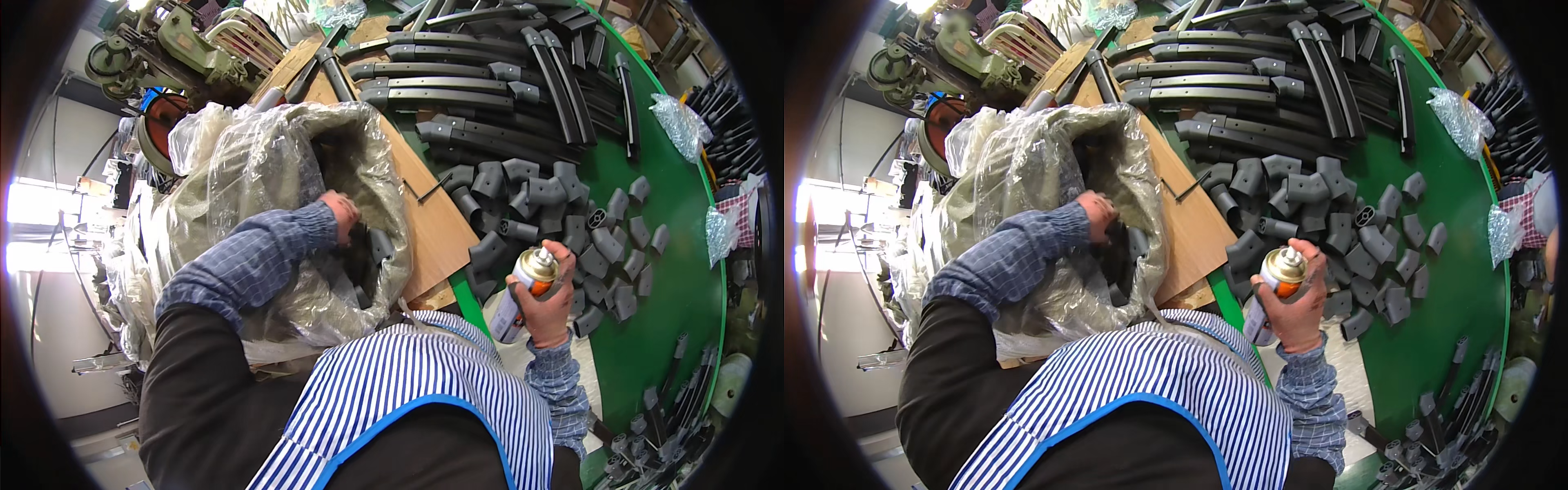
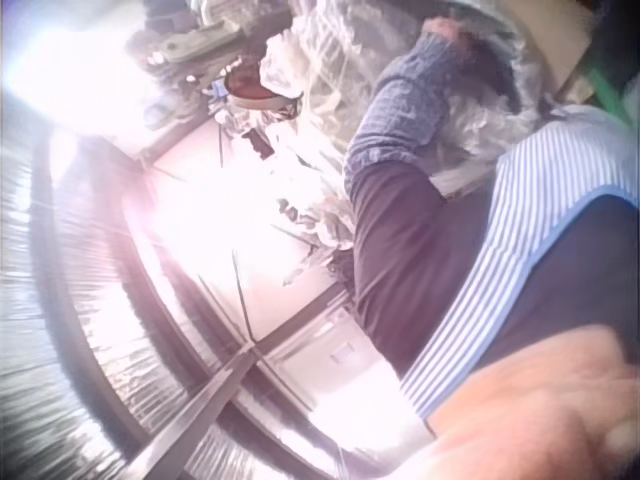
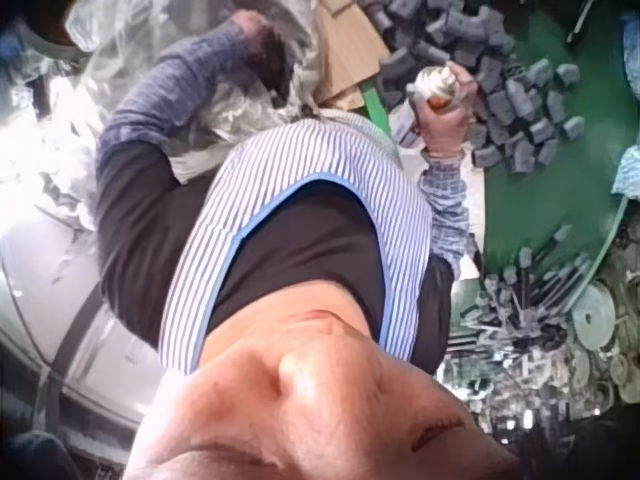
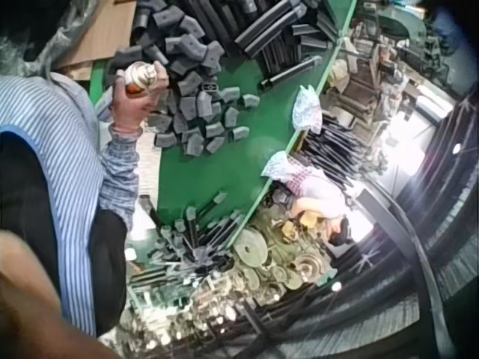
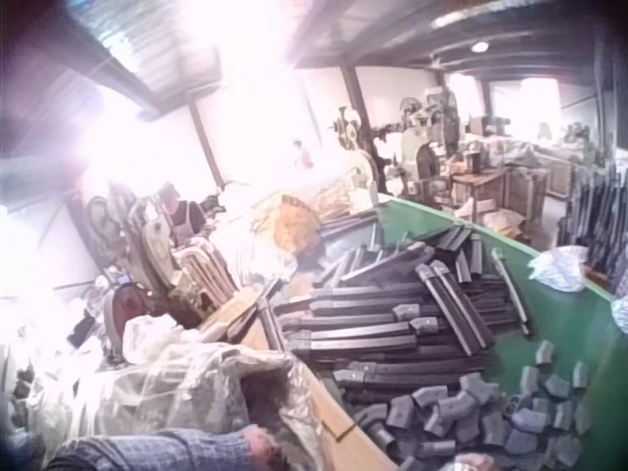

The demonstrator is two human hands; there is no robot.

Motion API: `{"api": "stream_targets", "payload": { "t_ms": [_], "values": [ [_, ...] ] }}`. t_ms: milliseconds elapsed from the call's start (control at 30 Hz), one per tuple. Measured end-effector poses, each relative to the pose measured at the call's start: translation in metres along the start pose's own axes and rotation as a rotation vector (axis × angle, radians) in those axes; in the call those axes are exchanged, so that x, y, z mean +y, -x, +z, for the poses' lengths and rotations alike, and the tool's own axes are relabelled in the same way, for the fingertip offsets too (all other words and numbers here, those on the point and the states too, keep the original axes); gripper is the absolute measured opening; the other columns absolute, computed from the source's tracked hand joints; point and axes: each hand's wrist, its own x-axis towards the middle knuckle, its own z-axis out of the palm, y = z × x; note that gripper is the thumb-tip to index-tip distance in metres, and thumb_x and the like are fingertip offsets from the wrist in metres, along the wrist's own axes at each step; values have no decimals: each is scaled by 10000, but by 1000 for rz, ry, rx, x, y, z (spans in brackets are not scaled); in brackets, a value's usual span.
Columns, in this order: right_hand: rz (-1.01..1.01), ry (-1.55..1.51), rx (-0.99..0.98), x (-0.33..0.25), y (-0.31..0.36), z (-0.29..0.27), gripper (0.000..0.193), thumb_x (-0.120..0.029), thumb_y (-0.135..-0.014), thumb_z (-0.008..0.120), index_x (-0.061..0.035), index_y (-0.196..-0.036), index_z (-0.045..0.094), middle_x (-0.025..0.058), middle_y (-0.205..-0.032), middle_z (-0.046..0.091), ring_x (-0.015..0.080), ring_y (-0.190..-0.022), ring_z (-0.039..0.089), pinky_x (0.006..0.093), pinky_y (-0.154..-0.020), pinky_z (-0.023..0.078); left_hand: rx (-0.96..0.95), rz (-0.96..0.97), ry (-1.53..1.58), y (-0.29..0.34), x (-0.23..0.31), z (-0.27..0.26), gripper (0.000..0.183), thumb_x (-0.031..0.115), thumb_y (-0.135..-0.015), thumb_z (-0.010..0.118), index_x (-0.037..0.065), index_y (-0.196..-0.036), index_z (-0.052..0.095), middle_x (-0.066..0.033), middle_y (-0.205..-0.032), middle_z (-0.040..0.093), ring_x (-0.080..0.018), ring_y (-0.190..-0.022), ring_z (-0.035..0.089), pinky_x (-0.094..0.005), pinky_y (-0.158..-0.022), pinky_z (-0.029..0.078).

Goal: The person picks up black plastic rods and gray plastic caps from a green worktable, sprays the rods with an aerosol can, and fits the caps onto the rod ends. They repeatedly retrieve rods from a cardboard box, spray them, and assemble the caps, placing finished units back on the table.

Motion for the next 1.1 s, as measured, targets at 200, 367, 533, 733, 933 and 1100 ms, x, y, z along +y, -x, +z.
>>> {"api": "stream_targets", "payload": {
  "t_ms": [200, 367, 533, 733, 933, 1100],
  "values": [
    [-284, 25, -24, -19, -9, 22, 599, -154, -715, 816, -18, -1208, 505, 149, -1125, 604, 262, -1002, 637, 357, -877, 515, 684, 324, 1656, 23, 24, -97, 455, 322, -916, 659, 12, -1235, 563, -177, -1149, 676, -288, -1076, 668, -400, -889, 541],
    [-383, 31, 12, -17, -5, 18, 607, -151, -692, 814, 1, -1190, 502, 184, -1130, 610, 314, -1009, 643, 373, -894, 508, -33, 526, 2697, -3, 142, -168, 429, 412, -1003, 520, 49, -1227, 565, -165, -1149, 659, -280, -1046, 662, -379, -920, 541],
    [-296, 76, 91, -8, 11, -20, 586, -136, -700, 807, 1, -1183, 504, 165, -1127, 599, 266, -998, 636, 359, -883, 508, 379, 688, 1805, -28, 190, -191, 329, 249, -976, 558, -14, -1174, 559, -134, -1066, 663, -212, -968, 658, -343, -869, 539],
    [-272, 201, 416, 10, 18, -45, 641, -116, -709, 834, -30, -1250, 501, 123, -1184, 520, 251, -1050, 569, 355, -898, 487, 417, 401, 2251, -93, 113, -174, 599, 271, -719, 781, 15, -1212, 559, -123, -890, 667, -267, -918, 659, -389, -840, 530],
    [-79, 111, 499, 15, 13, -50, 669, 5, -713, 788, -35, -1295, 460, 87, -1207, 480, 198, -1051, 551, 318, -923, 489, 150, -102, 657, -2, 18, -63, 513, 321, -801, 710, 95, -1252, 613, -163, -1130, 657, -282, -1051, 638, -400, -913, 516],
    [-67, 72, 283, 10, 3, -17, 664, -36, -723, 789, -47, -1297, 456, 91, -1220, 489, 191, -1041, 554, 315, -913, 489, 454, 305, 84, -8, 43, 6, 622, 405, -640, 781, 152, -1187, 625, -92, -1148, 587, -324, -1132, 544, -491, -922, 468]
  ]
}}
